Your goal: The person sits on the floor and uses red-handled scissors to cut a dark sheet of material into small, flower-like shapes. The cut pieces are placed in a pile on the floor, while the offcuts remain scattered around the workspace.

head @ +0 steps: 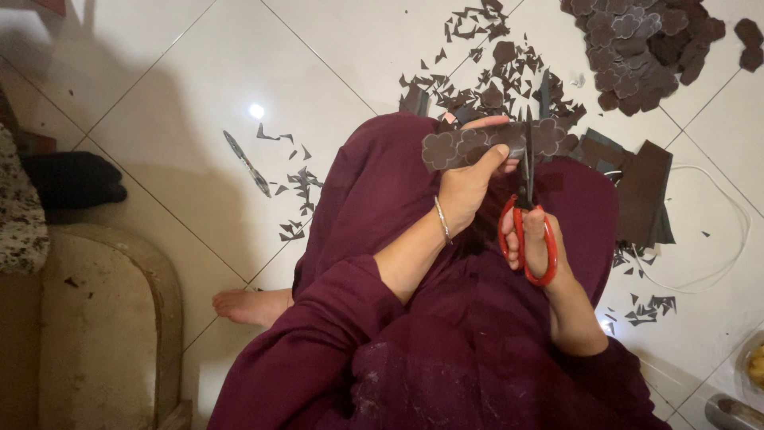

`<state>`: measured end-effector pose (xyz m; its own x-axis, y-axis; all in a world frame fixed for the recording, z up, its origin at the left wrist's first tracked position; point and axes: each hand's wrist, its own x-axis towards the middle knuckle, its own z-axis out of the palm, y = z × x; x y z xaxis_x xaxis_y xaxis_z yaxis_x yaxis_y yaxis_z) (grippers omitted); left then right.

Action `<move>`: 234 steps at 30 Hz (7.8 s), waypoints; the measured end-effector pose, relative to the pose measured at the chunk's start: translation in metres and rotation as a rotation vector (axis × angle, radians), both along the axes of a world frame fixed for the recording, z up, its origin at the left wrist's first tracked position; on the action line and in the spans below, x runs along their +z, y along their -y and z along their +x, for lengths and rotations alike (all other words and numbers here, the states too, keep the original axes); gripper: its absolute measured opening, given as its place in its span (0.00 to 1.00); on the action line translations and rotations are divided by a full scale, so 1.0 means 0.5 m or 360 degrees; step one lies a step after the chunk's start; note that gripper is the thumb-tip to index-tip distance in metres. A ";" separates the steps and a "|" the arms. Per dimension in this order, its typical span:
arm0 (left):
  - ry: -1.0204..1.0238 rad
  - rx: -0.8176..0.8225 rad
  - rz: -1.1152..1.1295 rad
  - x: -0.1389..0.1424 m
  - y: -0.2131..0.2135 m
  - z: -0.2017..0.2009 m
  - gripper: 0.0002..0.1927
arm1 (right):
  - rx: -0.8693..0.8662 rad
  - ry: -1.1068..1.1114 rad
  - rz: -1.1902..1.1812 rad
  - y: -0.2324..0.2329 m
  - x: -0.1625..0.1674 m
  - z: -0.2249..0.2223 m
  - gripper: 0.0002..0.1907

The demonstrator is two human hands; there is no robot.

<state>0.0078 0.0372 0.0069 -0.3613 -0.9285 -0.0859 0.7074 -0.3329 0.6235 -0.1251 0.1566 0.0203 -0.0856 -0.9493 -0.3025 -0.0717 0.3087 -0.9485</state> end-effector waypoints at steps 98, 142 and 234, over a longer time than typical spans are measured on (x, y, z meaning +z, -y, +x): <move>0.0077 -0.0077 -0.0187 0.016 -0.003 -0.001 0.20 | 0.0220 -0.0110 0.0063 0.018 0.033 -0.026 0.64; 0.0280 -0.0012 -0.0294 0.016 -0.004 -0.003 0.18 | 0.0298 0.0111 0.0010 0.021 0.012 -0.036 0.56; 0.0149 -0.0094 -0.0237 -0.005 0.011 -0.010 0.22 | 0.0310 -0.0078 -0.0016 0.007 0.016 -0.043 0.55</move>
<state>0.0026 0.0315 0.0042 -0.4123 -0.9109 0.0153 0.6261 -0.2711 0.7311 -0.1467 0.1530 0.0285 0.0854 -0.9523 -0.2931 -0.1752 0.2752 -0.9453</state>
